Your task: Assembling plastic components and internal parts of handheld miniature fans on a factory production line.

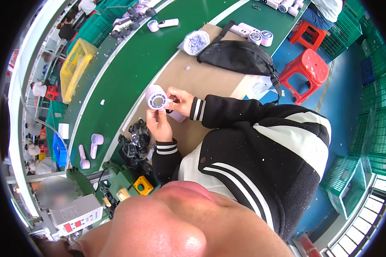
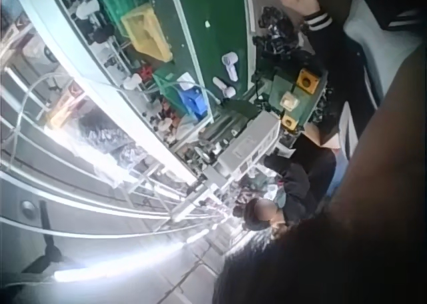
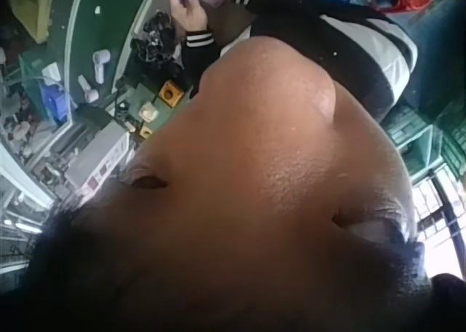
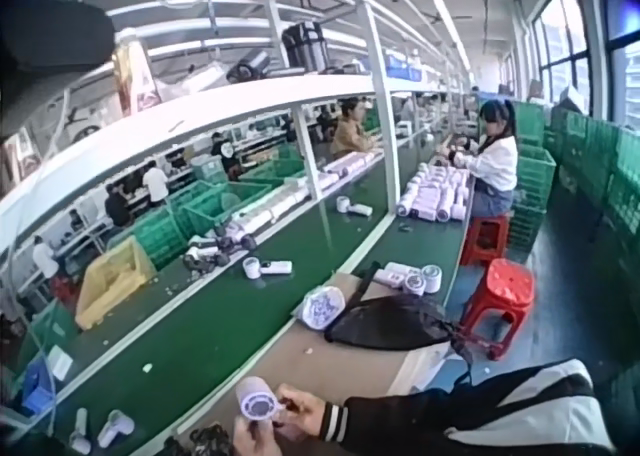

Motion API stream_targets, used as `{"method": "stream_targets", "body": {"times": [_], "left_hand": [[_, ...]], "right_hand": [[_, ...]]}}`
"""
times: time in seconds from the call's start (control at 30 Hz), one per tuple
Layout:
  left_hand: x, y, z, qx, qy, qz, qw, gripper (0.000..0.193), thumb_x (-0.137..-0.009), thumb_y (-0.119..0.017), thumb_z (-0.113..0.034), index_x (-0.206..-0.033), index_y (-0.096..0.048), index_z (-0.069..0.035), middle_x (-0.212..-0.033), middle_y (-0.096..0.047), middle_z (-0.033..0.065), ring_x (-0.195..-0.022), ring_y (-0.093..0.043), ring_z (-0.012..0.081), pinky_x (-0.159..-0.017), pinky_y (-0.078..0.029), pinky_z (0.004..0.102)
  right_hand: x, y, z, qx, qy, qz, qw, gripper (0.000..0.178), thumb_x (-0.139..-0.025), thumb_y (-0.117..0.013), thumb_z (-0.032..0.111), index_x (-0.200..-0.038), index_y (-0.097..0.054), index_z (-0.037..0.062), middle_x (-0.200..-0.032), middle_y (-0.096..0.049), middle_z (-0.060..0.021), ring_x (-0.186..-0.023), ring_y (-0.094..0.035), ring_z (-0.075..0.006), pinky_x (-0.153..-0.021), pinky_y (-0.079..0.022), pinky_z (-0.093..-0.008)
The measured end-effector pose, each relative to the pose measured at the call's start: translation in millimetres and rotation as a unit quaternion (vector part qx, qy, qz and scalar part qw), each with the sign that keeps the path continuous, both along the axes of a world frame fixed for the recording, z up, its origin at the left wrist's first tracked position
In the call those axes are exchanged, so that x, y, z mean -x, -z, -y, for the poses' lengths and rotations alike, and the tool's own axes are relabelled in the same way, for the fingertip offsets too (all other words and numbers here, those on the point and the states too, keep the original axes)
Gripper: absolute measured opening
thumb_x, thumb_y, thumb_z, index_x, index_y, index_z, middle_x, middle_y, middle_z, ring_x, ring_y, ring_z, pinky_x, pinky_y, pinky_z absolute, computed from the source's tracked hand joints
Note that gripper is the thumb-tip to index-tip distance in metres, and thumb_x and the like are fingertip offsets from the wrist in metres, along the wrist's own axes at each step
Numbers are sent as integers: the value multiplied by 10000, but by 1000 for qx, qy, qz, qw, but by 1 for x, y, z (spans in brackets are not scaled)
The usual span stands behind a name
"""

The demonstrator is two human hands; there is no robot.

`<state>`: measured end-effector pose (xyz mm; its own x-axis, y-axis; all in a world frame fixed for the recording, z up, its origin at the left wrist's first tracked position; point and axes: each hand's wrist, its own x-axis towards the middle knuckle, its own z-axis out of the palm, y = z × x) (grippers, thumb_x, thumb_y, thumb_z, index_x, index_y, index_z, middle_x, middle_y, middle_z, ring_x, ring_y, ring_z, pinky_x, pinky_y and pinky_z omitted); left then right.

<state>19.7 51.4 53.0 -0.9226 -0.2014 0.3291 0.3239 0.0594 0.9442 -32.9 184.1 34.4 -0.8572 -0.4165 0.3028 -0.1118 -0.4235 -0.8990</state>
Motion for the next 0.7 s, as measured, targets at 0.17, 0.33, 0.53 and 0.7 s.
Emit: {"method": "stream_targets", "body": {"times": [0.17, 0.33, 0.53, 0.7], "left_hand": [[10, 16, -2, 11, -33, -28, 999, 300, -991, -525, -172, -1214, -482, 24, -1062, -598, 81, -981, -572, 149, -864, -460, 292], [2, 4, 2, 24, 19, 16, 999, 259, -1004, -492, -158, -1166, -546, 36, -1078, -611, 67, -991, -562, 126, -870, -448, 272], [1, -1, 0, -44, -37, -68, 996, 256, -993, -506, -121, -1178, -543, 52, -1104, -612, 93, -1010, -574, 143, -885, -455, 279], [7, -1, 7, -32, -74, -72, 994, 246, -996, -494, -127, -1168, -561, 37, -1074, -622, 83, -970, -574, 142, -856, -456, 274]], "right_hand": [[9, -1, 0, -27, -26, -29, 999, 156, -961, -574, 117, -1092, -502, 74, -1045, -573, -17, -1001, -530, -101, -888, -453, -288], [11, 7, 4, 46, -93, 3, 995, 166, -953, -566, 70, -1093, -479, 55, -1069, -595, -32, -1020, -548, -114, -898, -462, -292], [19, -4, 22, 77, -120, -35, 989, 124, -938, -584, 71, -1022, -494, 64, -961, -585, -1, -916, -556, -91, -833, -471, -285], [24, -9, 35, 61, -109, -4, 992, 135, -954, -569, 92, -1062, -493, 63, -1008, -589, -26, -963, -550, -111, -860, -472, -298]]}}
